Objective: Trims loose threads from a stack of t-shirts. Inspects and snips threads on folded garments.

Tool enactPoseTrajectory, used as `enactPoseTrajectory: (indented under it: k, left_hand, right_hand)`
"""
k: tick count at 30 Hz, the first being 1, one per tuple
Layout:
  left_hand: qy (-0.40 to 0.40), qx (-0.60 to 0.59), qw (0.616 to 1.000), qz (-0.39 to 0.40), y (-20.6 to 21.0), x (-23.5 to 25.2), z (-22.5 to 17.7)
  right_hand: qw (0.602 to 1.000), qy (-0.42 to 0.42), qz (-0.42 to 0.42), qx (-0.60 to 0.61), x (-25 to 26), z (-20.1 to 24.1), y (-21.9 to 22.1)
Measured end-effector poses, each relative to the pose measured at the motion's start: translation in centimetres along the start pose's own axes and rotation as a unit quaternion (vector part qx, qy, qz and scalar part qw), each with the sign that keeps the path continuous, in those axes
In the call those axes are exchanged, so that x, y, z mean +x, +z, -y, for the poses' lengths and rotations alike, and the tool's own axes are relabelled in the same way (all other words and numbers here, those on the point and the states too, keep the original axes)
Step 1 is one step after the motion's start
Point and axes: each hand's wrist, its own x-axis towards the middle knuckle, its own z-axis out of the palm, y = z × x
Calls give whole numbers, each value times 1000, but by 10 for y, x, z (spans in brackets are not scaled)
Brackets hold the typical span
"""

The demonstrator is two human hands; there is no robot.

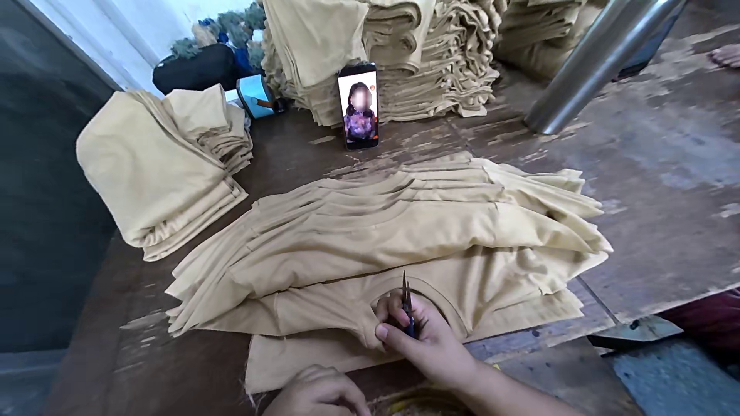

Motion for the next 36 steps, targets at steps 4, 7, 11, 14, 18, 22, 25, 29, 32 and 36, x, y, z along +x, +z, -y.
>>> enactPoseTrajectory:
  k: [4, 7, 11, 14, 18, 22, 25, 29, 32, 36]
  left_hand:
    - [-79, 111, 986, -95, 7, 6, 2]
    - [-97, 185, 950, -232, 19, 15, 4]
    - [-90, 362, 878, -300, 24, 27, 11]
    - [-66, 415, 861, -286, 15, 40, 11]
    - [-54, 460, 840, -284, -21, 64, -3]
    - [-112, 485, 828, -258, -66, 102, 28]
    - [-178, 467, 839, -216, -79, 116, 68]
    - [-101, 479, 830, -268, -67, 109, 70]
    - [-61, 471, 832, -288, -66, 104, 53]
    - [-88, 431, 857, -268, -90, 110, 29]
  right_hand:
    - [1000, -2, -1, 10, 0, 0, 0]
    - [1000, -6, 2, 9, -1, 0, 0]
    - [998, -40, 16, -47, -3, 1, 3]
    - [980, -104, 89, -144, -8, 14, 2]
    - [890, -128, 133, -416, -10, 57, -34]
    - [740, -55, -31, -670, 13, 79, -103]
    - [728, 19, -55, -683, 25, 70, -159]
    - [744, -70, -101, -657, 8, 60, -173]
    - [752, -147, -145, -626, -3, 65, -166]
    - [766, -153, -111, -614, 15, 100, -162]
